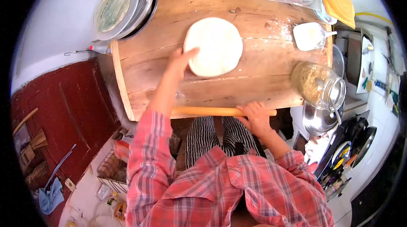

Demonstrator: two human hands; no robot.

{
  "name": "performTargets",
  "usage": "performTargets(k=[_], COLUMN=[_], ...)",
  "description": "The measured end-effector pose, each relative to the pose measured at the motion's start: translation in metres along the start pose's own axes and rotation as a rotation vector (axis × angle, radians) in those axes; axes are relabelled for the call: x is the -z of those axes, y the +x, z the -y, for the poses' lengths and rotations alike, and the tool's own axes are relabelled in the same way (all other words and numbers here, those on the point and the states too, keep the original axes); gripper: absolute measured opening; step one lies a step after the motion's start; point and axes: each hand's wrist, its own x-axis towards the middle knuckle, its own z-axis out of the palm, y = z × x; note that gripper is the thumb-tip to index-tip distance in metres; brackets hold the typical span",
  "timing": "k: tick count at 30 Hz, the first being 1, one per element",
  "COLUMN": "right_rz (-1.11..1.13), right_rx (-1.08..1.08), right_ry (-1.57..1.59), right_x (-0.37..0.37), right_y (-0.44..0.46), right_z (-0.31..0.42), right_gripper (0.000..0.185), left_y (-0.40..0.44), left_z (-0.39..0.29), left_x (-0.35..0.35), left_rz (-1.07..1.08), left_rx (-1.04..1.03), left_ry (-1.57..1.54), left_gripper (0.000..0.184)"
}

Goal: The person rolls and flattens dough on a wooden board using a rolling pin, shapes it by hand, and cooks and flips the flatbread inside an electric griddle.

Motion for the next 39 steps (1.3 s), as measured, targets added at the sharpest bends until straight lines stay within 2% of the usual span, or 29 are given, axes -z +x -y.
performTargets(k=[3,5,6,8,9,10,11,12,14,16,18,20,23,24,25,27,29,30,32,33,35,37,38,39], right_rz=[0.072,0.099,0.118,0.149,0.061,-0.030,-0.020,-0.088,-0.236,-0.312,-0.401,-0.525,-0.540,-0.520,-0.498,-0.369,-0.346,-0.347,-0.390,-0.407,-0.505,-0.561,-0.565,-0.589], right_rx=[0.098,0.161,0.212,0.225,0.241,0.259,0.263,0.138,-0.107,-0.131,-0.091,-0.048,-0.069,-0.080,-0.089,-0.154,-0.171,-0.177,-0.164,-0.133,-0.102,-0.150,-0.149,-0.147], right_ry=[-0.005,0.002,0.002,-0.022,-0.067,-0.113,-0.111,-0.191,-0.356,-0.400,-0.390,-0.365,-0.376,-0.351,-0.328,-0.367,-0.358,-0.361,-0.355,-0.378,-0.328,-0.326,-0.326,-0.336], right_x=[0.005,0.013,0.014,0.012,0.011,0.009,0.001,-0.014,-0.041,-0.052,-0.029,-0.029,-0.025,-0.027,-0.029,-0.046,-0.063,-0.063,-0.062,-0.058,-0.041,-0.029,-0.028,-0.028], right_y=[0.006,0.017,0.021,0.025,0.028,0.034,0.041,0.049,0.078,0.128,0.191,0.245,0.270,0.256,0.229,0.162,0.097,0.104,0.126,0.153,0.216,0.266,0.278,0.288], right_z=[-0.006,-0.008,-0.008,-0.005,-0.004,-0.004,-0.007,-0.011,-0.024,-0.040,-0.036,-0.053,-0.054,-0.050,-0.044,-0.035,-0.017,-0.018,-0.019,-0.030,-0.040,-0.052,-0.057,-0.061], right_gripper=[0.039,0.038,0.037,0.038,0.042,0.045,0.045,0.046,0.047,0.050,0.050,0.048,0.045,0.044,0.043,0.040,0.040,0.040,0.041,0.039,0.037,0.038,0.038,0.040], left_y=[-0.057,-0.090,-0.110,-0.149,-0.158,-0.162,-0.162,-0.150,-0.100,-0.055,-0.015,0.019,0.032,0.028,0.017,-0.027,-0.073,-0.064,-0.041,-0.029,0.011,0.022,0.036,0.050], left_z=[0.075,0.119,0.126,0.098,0.104,0.112,0.119,0.130,0.144,0.104,0.045,0.006,-0.011,-0.002,0.016,0.078,0.140,0.134,0.111,0.073,0.019,-0.029,-0.032,-0.033], left_x=[0.014,0.028,0.034,0.035,0.042,0.054,0.063,0.068,0.075,0.081,0.087,0.098,0.098,0.099,0.097,0.084,0.075,0.079,0.088,0.085,0.089,0.085,0.082,0.080], left_rz=[-0.138,0.003,0.046,0.027,0.028,-0.127,-0.285,-0.285,-0.714,-0.780,-0.841,-0.745,-0.750,-0.756,-0.761,-0.789,-0.633,-0.626,-0.623,-0.654,-0.625,-0.468,-0.469,-0.510], left_rx=[0.191,0.236,0.182,0.083,0.094,-0.176,-0.450,-0.437,-0.960,-0.939,-1.081,-0.944,-0.898,-0.868,-0.838,-0.880,-0.840,-0.844,-1.040,-1.043,-1.131,-0.690,-0.693,-0.834], left_ry=[-0.008,0.033,0.236,1.116,1.106,1.201,1.281,1.274,1.351,1.312,1.144,1.090,1.034,1.036,1.036,1.271,1.115,1.116,1.153,1.234,1.121,1.059,1.059,1.066], left_gripper=[0.057,0.051,0.042,0.036,0.036,0.038,0.041,0.041,0.045,0.045,0.039,0.034,0.029,0.032,0.036,0.045,0.051,0.051,0.050,0.045,0.039,0.035,0.035,0.036])
